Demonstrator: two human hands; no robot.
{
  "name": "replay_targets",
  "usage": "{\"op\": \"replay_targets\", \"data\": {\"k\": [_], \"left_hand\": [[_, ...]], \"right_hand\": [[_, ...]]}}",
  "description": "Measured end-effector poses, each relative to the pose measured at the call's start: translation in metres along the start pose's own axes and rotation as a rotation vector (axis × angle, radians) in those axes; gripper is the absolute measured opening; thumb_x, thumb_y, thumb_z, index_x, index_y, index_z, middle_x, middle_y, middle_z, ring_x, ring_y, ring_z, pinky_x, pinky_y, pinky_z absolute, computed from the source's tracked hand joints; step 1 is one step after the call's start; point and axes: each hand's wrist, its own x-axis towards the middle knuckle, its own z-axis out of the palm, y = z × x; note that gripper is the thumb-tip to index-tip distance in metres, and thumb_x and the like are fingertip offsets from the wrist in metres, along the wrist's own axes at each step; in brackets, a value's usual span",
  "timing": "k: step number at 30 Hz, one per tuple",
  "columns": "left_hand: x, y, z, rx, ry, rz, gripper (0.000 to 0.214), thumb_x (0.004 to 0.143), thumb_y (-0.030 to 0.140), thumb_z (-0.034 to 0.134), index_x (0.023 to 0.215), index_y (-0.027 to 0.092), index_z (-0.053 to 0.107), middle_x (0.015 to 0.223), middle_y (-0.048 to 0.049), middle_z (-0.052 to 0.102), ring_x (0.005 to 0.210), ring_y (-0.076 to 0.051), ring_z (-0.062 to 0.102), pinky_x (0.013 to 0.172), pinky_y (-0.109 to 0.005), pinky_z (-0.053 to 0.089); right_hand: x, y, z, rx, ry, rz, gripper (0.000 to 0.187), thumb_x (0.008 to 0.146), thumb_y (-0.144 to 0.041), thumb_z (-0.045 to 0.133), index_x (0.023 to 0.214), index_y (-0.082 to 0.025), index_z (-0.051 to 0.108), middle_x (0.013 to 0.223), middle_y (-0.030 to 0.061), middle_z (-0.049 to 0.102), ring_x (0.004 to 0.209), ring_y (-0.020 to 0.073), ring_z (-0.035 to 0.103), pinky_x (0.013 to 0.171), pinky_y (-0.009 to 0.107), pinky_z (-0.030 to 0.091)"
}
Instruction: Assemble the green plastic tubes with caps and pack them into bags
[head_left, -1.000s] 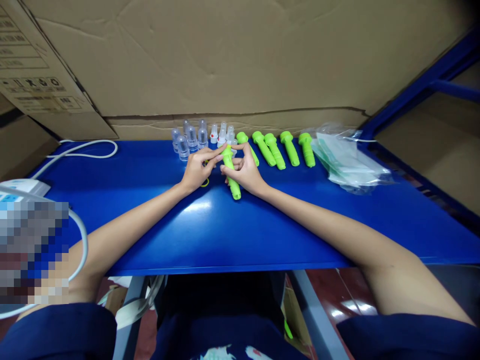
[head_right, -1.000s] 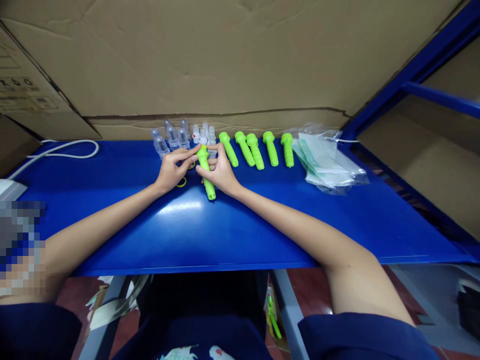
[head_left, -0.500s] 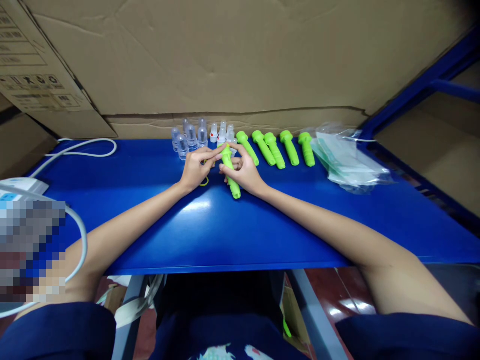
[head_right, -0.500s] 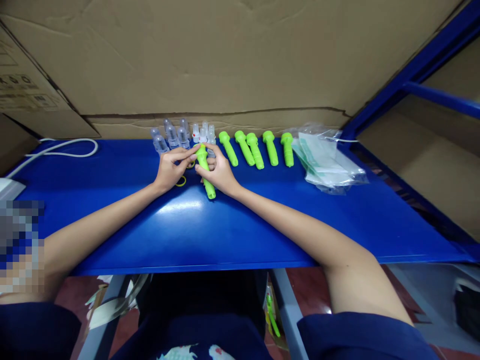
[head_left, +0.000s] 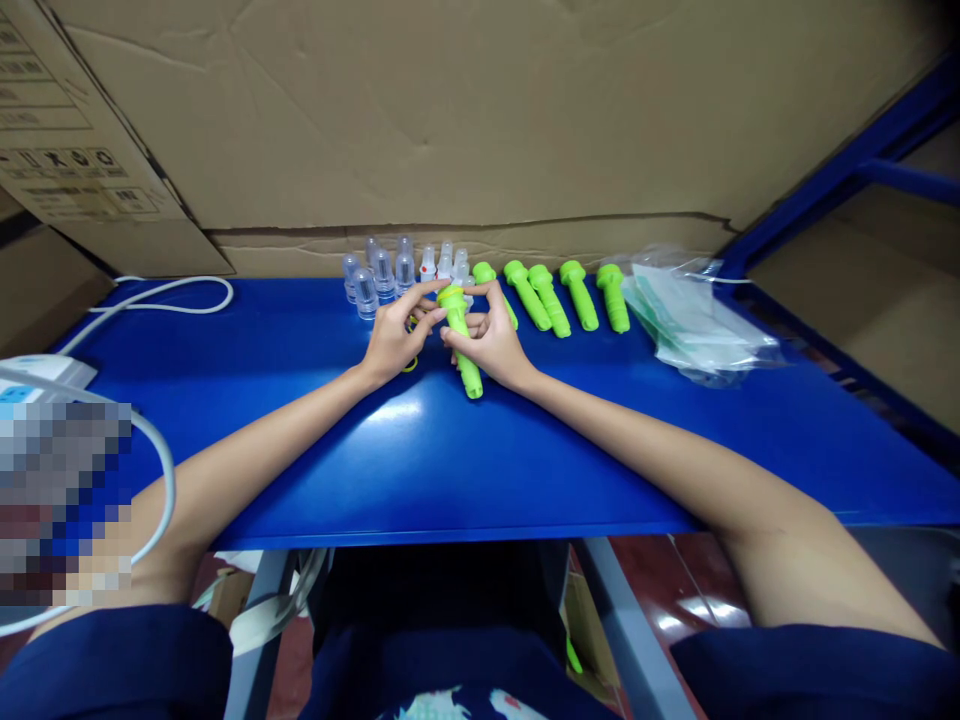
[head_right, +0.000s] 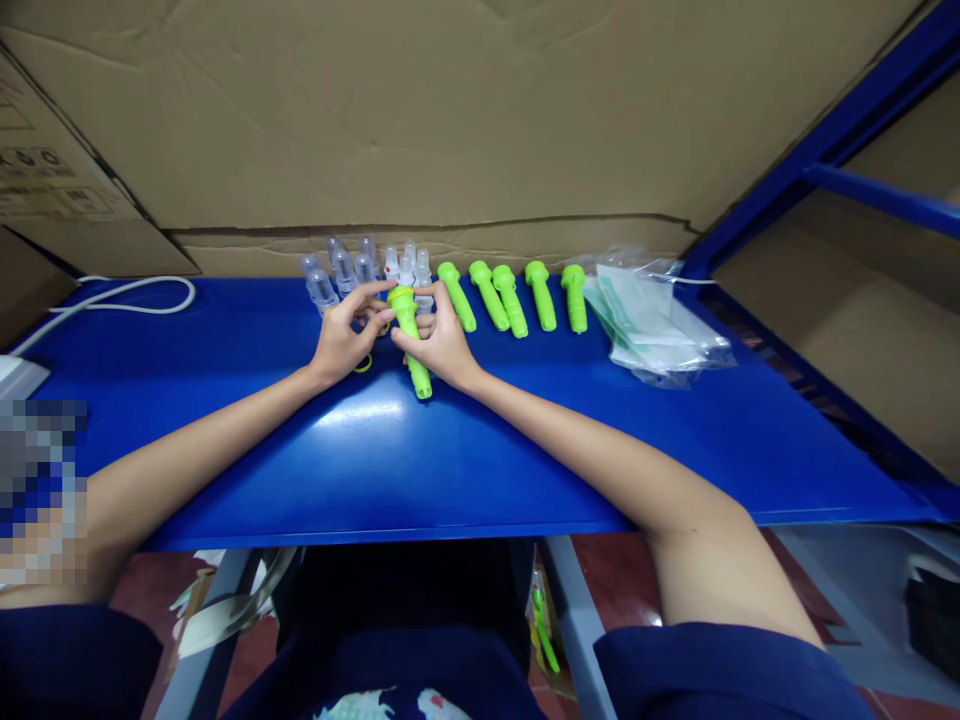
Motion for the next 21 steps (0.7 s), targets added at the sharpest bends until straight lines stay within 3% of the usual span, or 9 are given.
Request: {"op": "replay_targets", "data": {"k": [5, 8, 18, 21], "left_hand": [[0.000, 0.000, -0.001, 0.063, -0.019, 0.048, 0.039, 0.100, 0.035, 0.060, 0.136, 0.022, 0.068, 0.095, -0.0051, 0.078, 0.073, -0.014, 0.068, 0.078, -0.027, 0.056], [0.001, -0.001, -0.002, 0.128, -0.020, 0.096, 0.036, 0.101, 0.032, 0.058, 0.134, 0.023, 0.072, 0.084, -0.0040, 0.075, 0.074, -0.016, 0.066, 0.081, -0.030, 0.054], [0.001, -0.010, -0.002, 0.123, -0.040, 0.141, 0.032, 0.102, 0.026, 0.057, 0.128, 0.025, 0.075, 0.084, -0.0018, 0.071, 0.075, -0.012, 0.062, 0.077, -0.024, 0.049], [0.001, -0.010, -0.002, 0.112, -0.046, 0.149, 0.032, 0.102, 0.023, 0.057, 0.128, 0.025, 0.076, 0.085, -0.0025, 0.070, 0.076, -0.012, 0.062, 0.077, -0.025, 0.050]], "right_hand": [[-0.001, -0.002, 0.000, 0.011, 0.019, 0.001, 0.066, 0.076, -0.057, 0.081, 0.108, -0.030, 0.031, 0.068, -0.0090, 0.064, 0.046, 0.0163, 0.063, 0.044, 0.034, 0.059], [-0.001, -0.002, 0.000, -0.003, 0.024, -0.009, 0.065, 0.077, -0.060, 0.080, 0.108, -0.030, 0.031, 0.067, -0.0086, 0.064, 0.046, 0.0162, 0.063, 0.043, 0.033, 0.059], [-0.001, 0.009, -0.001, -0.028, -0.005, -0.067, 0.069, 0.085, -0.053, 0.077, 0.126, -0.029, 0.028, 0.073, -0.0069, 0.066, 0.051, 0.0160, 0.067, 0.046, 0.029, 0.061], [-0.001, 0.011, -0.001, -0.042, -0.008, -0.078, 0.065, 0.086, -0.052, 0.076, 0.124, -0.028, 0.028, 0.076, -0.0052, 0.067, 0.058, 0.0186, 0.072, 0.051, 0.032, 0.064]]}}
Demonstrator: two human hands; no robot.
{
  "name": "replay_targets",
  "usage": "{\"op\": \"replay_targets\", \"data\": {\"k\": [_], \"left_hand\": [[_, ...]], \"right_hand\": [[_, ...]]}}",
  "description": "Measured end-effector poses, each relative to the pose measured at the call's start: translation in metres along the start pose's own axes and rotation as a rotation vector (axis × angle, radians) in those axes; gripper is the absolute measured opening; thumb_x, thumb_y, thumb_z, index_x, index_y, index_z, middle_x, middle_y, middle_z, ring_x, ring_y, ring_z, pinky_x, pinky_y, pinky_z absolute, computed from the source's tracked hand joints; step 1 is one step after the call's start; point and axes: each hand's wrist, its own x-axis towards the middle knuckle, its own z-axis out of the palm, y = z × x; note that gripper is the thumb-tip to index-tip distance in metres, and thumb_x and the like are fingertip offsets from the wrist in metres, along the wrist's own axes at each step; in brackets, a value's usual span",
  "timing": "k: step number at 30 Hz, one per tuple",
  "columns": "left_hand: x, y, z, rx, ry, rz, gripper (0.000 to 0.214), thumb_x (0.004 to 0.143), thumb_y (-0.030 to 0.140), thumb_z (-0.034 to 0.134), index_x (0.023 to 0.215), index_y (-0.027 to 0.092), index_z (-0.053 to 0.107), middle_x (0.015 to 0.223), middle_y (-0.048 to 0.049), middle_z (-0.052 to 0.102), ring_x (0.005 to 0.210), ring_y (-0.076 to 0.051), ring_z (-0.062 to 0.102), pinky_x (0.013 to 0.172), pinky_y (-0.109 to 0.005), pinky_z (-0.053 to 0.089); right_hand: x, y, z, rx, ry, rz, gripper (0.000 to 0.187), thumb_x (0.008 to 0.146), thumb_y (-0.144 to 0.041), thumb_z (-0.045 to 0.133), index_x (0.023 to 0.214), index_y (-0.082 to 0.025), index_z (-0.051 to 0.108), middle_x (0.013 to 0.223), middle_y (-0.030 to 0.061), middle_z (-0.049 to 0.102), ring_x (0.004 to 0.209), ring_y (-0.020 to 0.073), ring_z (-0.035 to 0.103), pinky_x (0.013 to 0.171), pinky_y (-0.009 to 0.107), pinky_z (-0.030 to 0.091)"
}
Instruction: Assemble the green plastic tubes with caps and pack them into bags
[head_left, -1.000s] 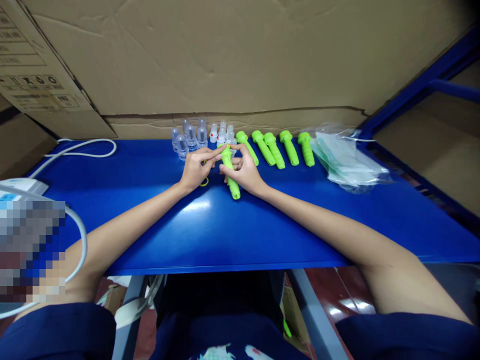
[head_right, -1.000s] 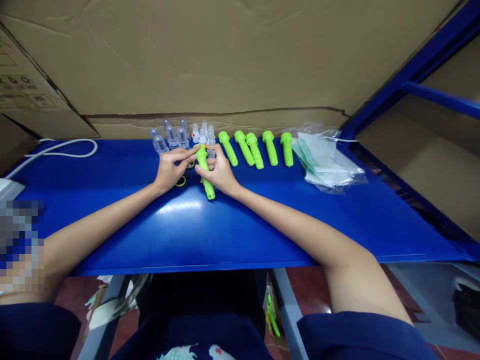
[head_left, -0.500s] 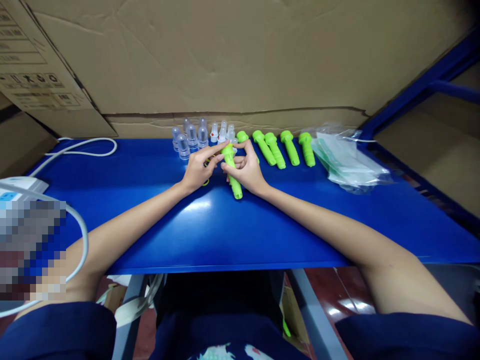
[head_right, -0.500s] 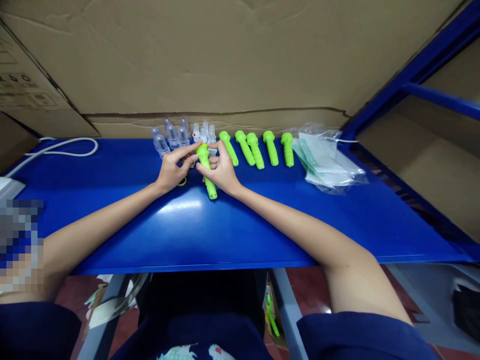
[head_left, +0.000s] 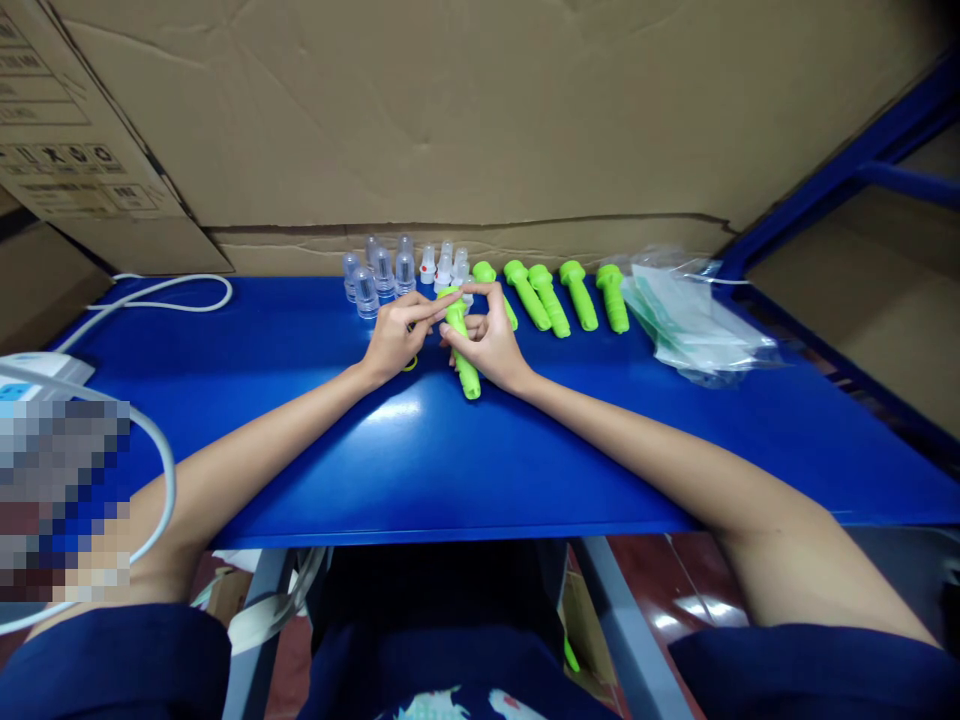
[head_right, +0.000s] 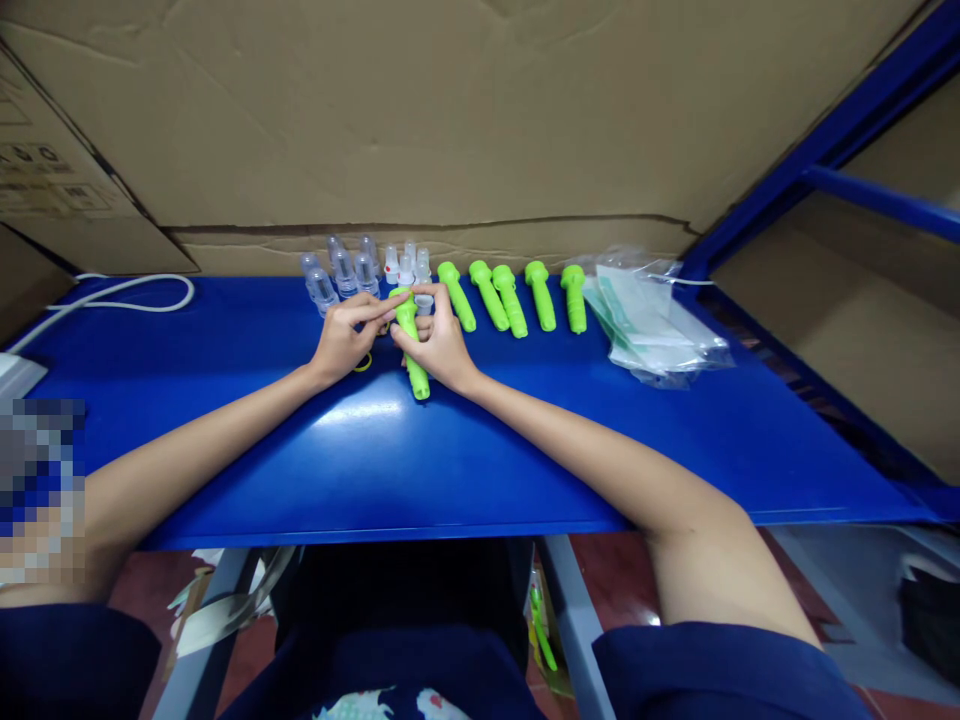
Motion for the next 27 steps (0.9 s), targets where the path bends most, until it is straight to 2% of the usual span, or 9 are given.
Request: {"op": "replay_targets", "data": {"k": [3, 9, 14, 18, 23, 27], "left_hand": [[0.000, -0.001, 0.000, -0.004, -0.002, 0.011, 0.034, 0.101, 0.019, 0.057, 0.128, 0.026, 0.076, 0.086, -0.0025, 0.071, 0.077, -0.012, 0.063, 0.077, -0.025, 0.050], [0.000, -0.001, 0.001, 0.011, 0.020, 0.024, 0.032, 0.099, 0.016, 0.058, 0.122, 0.025, 0.079, 0.087, -0.0030, 0.072, 0.079, -0.012, 0.064, 0.076, -0.025, 0.050], [0.000, 0.003, 0.001, 0.027, 0.053, 0.030, 0.028, 0.102, 0.025, 0.058, 0.122, 0.023, 0.078, 0.085, -0.0030, 0.072, 0.079, -0.013, 0.064, 0.077, -0.026, 0.051], [0.000, 0.005, 0.003, -0.039, 0.088, -0.047, 0.038, 0.100, 0.036, 0.064, 0.133, 0.018, 0.066, 0.090, -0.0034, 0.075, 0.073, -0.011, 0.065, 0.074, -0.025, 0.052], [0.000, 0.003, 0.005, -0.091, 0.091, -0.097, 0.033, 0.099, 0.043, 0.064, 0.115, 0.015, 0.062, 0.101, -0.0071, 0.076, 0.078, -0.011, 0.070, 0.073, -0.023, 0.053], [0.001, 0.003, 0.005, -0.082, 0.088, -0.089, 0.031, 0.099, 0.044, 0.063, 0.113, 0.016, 0.060, 0.106, -0.0081, 0.075, 0.082, -0.012, 0.071, 0.074, -0.023, 0.053]], "right_hand": [[0.000, 0.002, 0.000, -0.010, 0.003, -0.011, 0.061, 0.088, -0.052, 0.075, 0.120, -0.029, 0.028, 0.076, -0.0052, 0.068, 0.061, 0.0196, 0.074, 0.054, 0.034, 0.066], [0.000, 0.005, 0.001, 0.016, 0.015, -0.005, 0.059, 0.088, -0.052, 0.075, 0.111, -0.029, 0.026, 0.072, -0.0080, 0.066, 0.049, 0.0169, 0.068, 0.046, 0.030, 0.061], [0.001, 0.004, 0.003, 0.025, 0.024, -0.002, 0.060, 0.086, -0.056, 0.075, 0.106, -0.029, 0.025, 0.076, -0.0073, 0.066, 0.049, 0.0146, 0.067, 0.045, 0.028, 0.060], [0.000, -0.003, 0.003, 0.067, 0.037, 0.006, 0.066, 0.082, -0.058, 0.079, 0.109, -0.030, 0.026, 0.077, -0.0072, 0.066, 0.048, 0.0134, 0.065, 0.044, 0.028, 0.059], [-0.001, -0.009, 0.002, 0.082, 0.008, -0.006, 0.068, 0.083, -0.058, 0.079, 0.117, -0.030, 0.027, 0.074, -0.0076, 0.066, 0.046, 0.0131, 0.062, 0.041, 0.027, 0.056], [-0.001, -0.008, 0.002, 0.090, 0.002, -0.011, 0.068, 0.083, -0.057, 0.080, 0.116, -0.030, 0.027, 0.074, -0.0082, 0.065, 0.045, 0.0127, 0.062, 0.041, 0.026, 0.056]]}}
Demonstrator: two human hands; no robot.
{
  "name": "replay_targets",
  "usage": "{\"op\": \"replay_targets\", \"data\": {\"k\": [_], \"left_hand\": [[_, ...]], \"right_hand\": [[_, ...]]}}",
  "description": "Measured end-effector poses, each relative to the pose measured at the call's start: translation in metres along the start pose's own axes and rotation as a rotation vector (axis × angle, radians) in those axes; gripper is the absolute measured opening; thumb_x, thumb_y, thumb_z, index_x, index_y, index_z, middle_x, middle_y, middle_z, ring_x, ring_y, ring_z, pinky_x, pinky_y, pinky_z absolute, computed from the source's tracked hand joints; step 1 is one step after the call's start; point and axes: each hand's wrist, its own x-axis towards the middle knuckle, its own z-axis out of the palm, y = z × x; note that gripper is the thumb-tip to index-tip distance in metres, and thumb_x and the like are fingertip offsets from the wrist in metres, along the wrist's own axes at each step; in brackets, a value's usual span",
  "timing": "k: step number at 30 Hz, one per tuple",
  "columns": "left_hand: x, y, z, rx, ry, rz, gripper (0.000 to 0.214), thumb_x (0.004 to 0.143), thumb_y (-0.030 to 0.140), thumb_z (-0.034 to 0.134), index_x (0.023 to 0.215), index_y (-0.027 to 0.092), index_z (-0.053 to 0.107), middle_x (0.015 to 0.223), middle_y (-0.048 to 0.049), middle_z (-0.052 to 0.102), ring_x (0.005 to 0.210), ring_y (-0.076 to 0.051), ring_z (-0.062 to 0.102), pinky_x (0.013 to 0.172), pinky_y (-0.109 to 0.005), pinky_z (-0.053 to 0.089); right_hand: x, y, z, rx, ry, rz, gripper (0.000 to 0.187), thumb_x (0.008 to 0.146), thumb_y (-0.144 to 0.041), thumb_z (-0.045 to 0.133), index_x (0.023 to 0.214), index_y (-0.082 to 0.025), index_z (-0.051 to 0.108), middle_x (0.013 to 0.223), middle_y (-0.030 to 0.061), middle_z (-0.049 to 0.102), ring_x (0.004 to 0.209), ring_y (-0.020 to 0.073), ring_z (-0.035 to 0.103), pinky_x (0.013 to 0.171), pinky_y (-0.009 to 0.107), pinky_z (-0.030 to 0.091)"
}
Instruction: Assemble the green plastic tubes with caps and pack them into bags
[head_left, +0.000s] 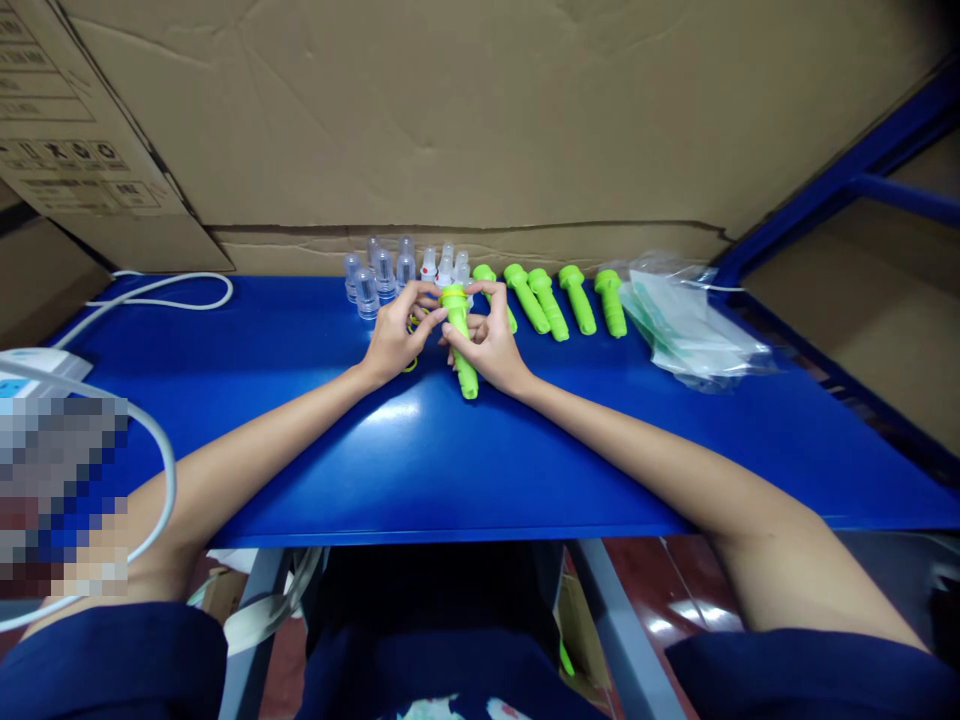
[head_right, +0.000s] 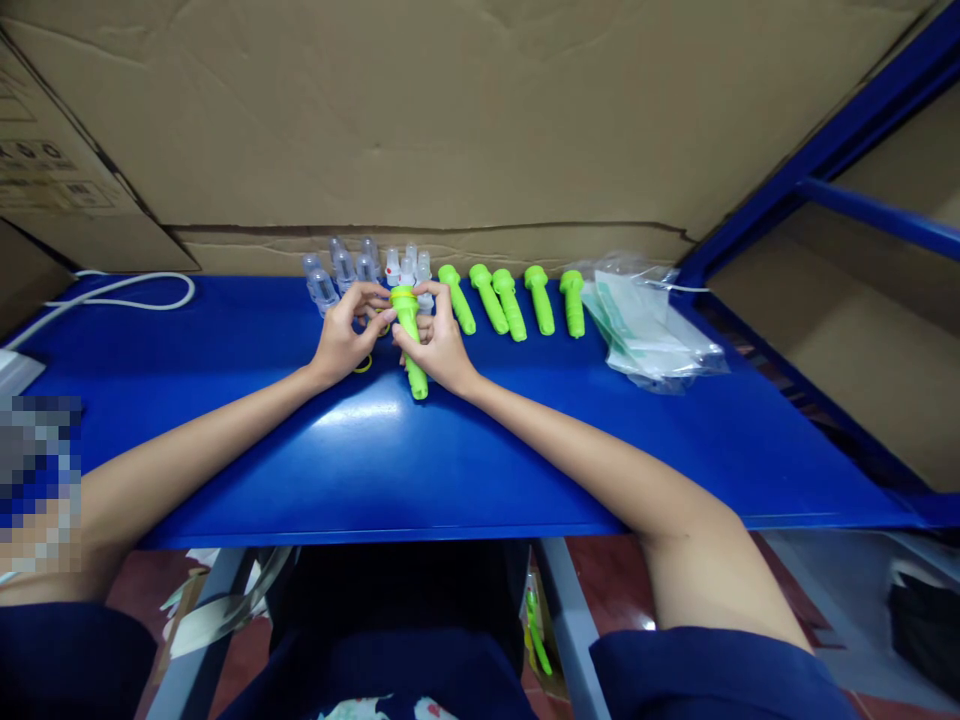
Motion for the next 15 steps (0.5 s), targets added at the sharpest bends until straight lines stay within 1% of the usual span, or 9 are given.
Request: {"op": "replay_targets", "data": {"k": [4, 9, 13, 15], "left_hand": [[0.0002, 0.0001, -0.0005, 0.000, -0.006, 0.027, 0.029, 0.099, 0.043, 0.062, 0.113, 0.017, 0.059, 0.104, -0.0074, 0.074, 0.087, -0.013, 0.071, 0.076, -0.024, 0.054], [0.0004, -0.0013, -0.0003, 0.010, -0.009, 0.026, 0.029, 0.099, 0.042, 0.063, 0.116, 0.018, 0.058, 0.101, -0.0052, 0.074, 0.080, -0.012, 0.069, 0.076, -0.025, 0.054], [0.0011, 0.0000, -0.0010, -0.004, -0.015, 0.046, 0.025, 0.099, 0.039, 0.062, 0.113, 0.018, 0.060, 0.106, -0.0066, 0.073, 0.087, -0.014, 0.069, 0.077, -0.026, 0.053], [0.0016, 0.0004, -0.0019, -0.002, -0.016, 0.025, 0.025, 0.098, 0.038, 0.064, 0.112, 0.018, 0.061, 0.105, -0.0065, 0.072, 0.084, -0.014, 0.067, 0.077, -0.026, 0.052]], "right_hand": [[0.0001, 0.0009, -0.0005, -0.009, -0.007, -0.008, 0.066, 0.084, -0.056, 0.079, 0.117, -0.030, 0.027, 0.072, -0.0092, 0.064, 0.045, 0.0126, 0.062, 0.041, 0.026, 0.057], [0.0005, 0.0013, -0.0019, -0.030, -0.026, -0.006, 0.065, 0.085, -0.055, 0.078, 0.117, -0.031, 0.028, 0.074, -0.0088, 0.065, 0.046, 0.0135, 0.064, 0.043, 0.028, 0.059], [0.0007, 0.0015, -0.0023, -0.019, -0.036, 0.010, 0.062, 0.086, -0.055, 0.077, 0.112, -0.031, 0.027, 0.074, -0.0098, 0.064, 0.045, 0.0126, 0.063, 0.041, 0.026, 0.058], [0.0005, 0.0013, -0.0021, -0.025, -0.036, 0.019, 0.060, 0.086, -0.055, 0.076, 0.109, -0.030, 0.026, 0.073, -0.0101, 0.063, 0.045, 0.0126, 0.063, 0.040, 0.026, 0.057]]}}
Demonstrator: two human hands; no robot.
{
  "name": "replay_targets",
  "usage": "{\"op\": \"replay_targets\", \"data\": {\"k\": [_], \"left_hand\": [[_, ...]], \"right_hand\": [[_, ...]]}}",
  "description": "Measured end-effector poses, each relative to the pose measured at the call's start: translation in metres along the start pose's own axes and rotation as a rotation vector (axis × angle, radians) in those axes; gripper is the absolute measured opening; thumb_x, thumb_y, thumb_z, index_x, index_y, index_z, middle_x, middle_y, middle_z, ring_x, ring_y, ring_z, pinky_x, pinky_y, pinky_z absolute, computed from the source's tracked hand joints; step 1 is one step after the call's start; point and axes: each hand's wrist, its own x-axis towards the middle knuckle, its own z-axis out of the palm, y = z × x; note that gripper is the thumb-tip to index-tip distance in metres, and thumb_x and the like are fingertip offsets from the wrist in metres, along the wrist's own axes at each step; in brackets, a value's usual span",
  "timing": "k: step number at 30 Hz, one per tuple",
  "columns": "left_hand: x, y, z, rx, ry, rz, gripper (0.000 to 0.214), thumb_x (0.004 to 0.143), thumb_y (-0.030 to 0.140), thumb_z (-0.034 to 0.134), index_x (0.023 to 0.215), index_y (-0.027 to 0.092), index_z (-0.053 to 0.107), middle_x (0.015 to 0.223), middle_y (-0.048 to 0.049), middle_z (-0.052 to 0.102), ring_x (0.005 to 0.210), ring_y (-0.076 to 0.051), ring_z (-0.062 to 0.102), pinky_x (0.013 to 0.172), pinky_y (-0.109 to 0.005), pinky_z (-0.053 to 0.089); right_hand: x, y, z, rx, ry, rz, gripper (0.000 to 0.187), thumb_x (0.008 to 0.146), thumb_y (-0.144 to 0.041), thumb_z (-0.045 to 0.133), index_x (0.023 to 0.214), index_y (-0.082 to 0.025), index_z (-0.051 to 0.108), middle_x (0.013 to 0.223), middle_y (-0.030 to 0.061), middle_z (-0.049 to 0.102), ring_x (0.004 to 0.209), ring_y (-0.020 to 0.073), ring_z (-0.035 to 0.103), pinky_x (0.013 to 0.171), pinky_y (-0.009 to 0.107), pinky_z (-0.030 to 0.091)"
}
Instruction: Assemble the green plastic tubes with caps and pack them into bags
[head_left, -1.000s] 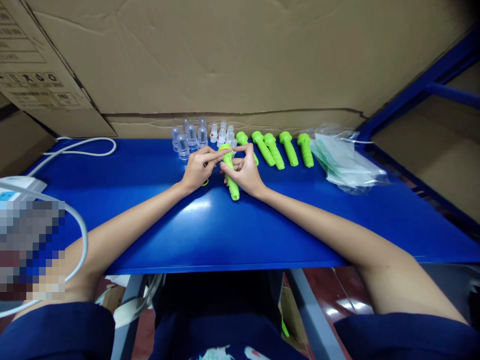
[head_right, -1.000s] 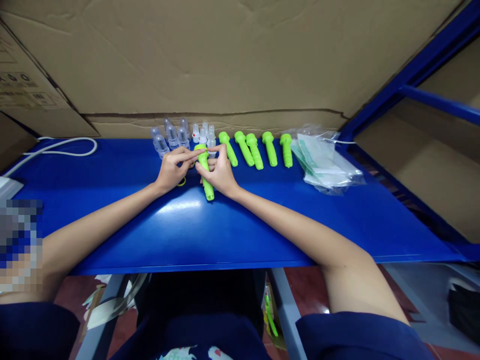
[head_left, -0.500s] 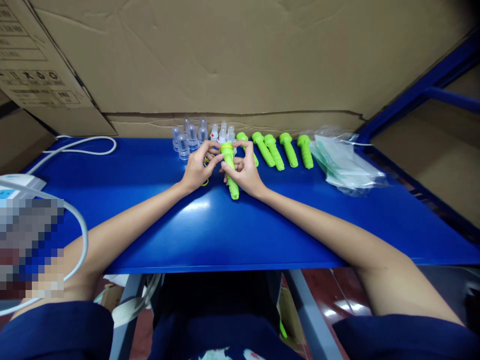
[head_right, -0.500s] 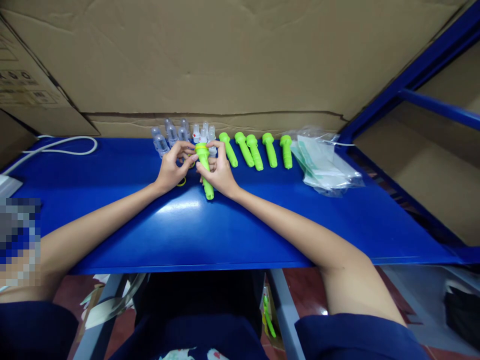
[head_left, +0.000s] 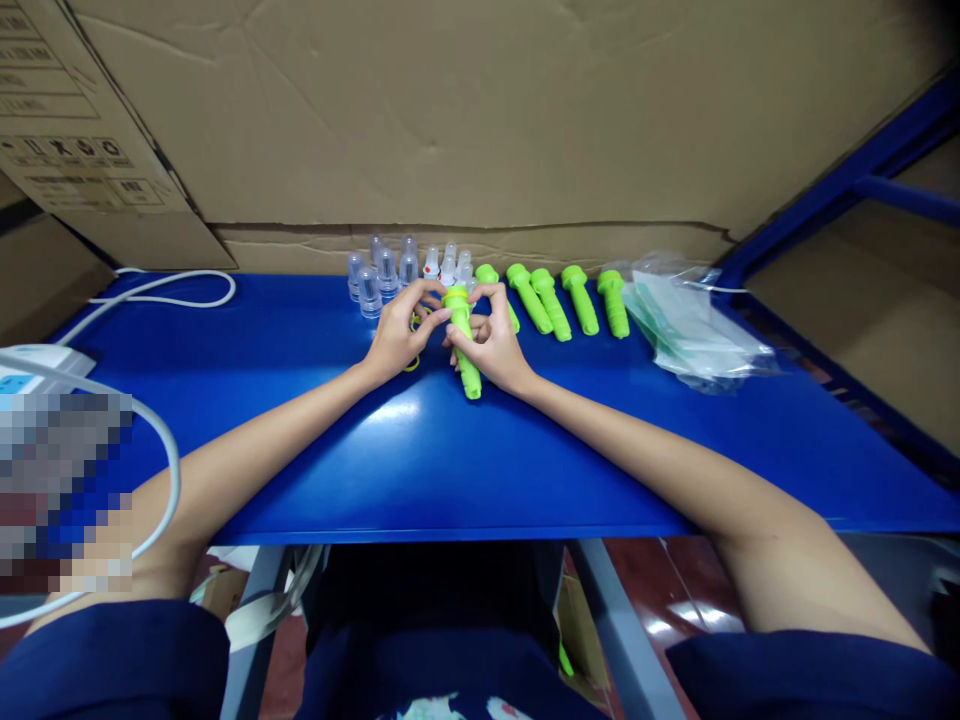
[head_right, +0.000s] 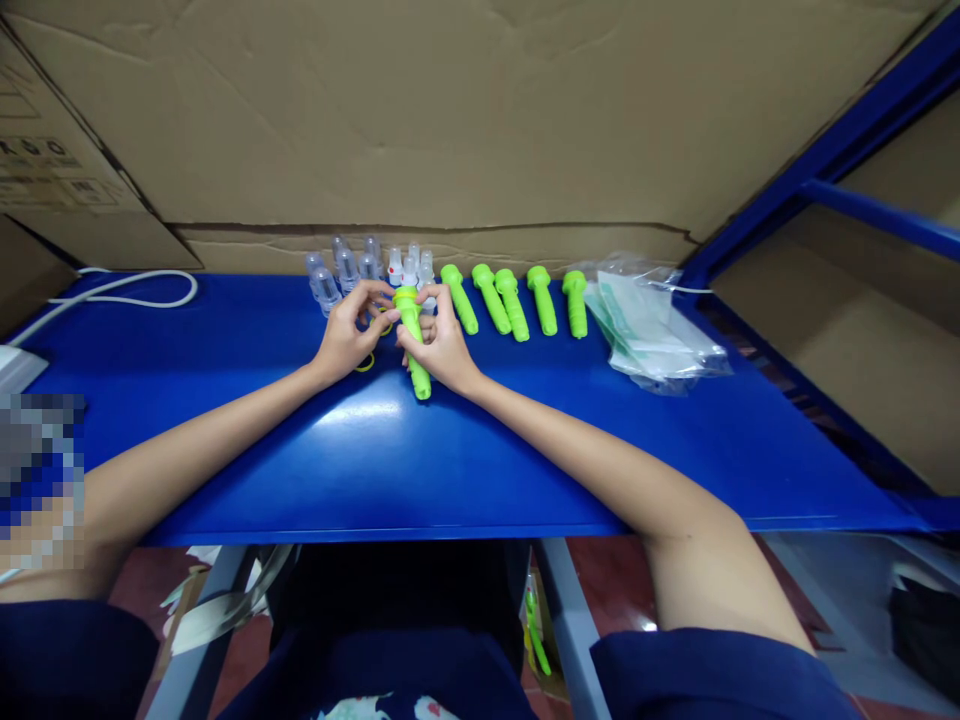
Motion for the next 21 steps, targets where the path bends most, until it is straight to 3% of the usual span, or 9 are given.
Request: {"op": "replay_targets", "data": {"k": [4, 14, 21], "left_hand": [[0.0012, -0.0028, -0.0015, 0.004, 0.021, -0.051, 0.028, 0.093, 0.038, 0.070, 0.111, 0.017, 0.065, 0.098, -0.0049, 0.068, 0.075, -0.012, 0.062, 0.073, -0.026, 0.050], [0.0024, -0.0073, -0.0027, -0.050, -0.019, -0.092, 0.022, 0.090, 0.031, 0.073, 0.104, 0.016, 0.065, 0.090, -0.0028, 0.063, 0.077, -0.013, 0.058, 0.072, -0.025, 0.048], [0.0004, -0.0033, 0.0007, -0.022, -0.070, 0.012, 0.013, 0.094, 0.029, 0.066, 0.091, 0.018, 0.062, 0.086, -0.0027, 0.063, 0.073, -0.013, 0.056, 0.068, -0.025, 0.046]], "right_hand": [[-0.0008, -0.0010, 0.0004, -0.022, 0.009, 0.017, 0.061, 0.085, -0.056, 0.077, 0.110, -0.031, 0.027, 0.074, -0.0095, 0.063, 0.045, 0.0131, 0.062, 0.041, 0.029, 0.058], [-0.0015, -0.0011, 0.0010, 0.004, -0.011, 0.040, 0.063, 0.084, -0.054, 0.078, 0.112, -0.030, 0.027, 0.072, -0.0099, 0.064, 0.043, 0.0132, 0.061, 0.038, 0.027, 0.055], [-0.0008, -0.0015, 0.0007, 0.007, -0.004, 0.039, 0.064, 0.082, -0.058, 0.078, 0.106, -0.030, 0.027, 0.070, -0.0099, 0.063, 0.043, 0.0134, 0.061, 0.037, 0.027, 0.054]]}}
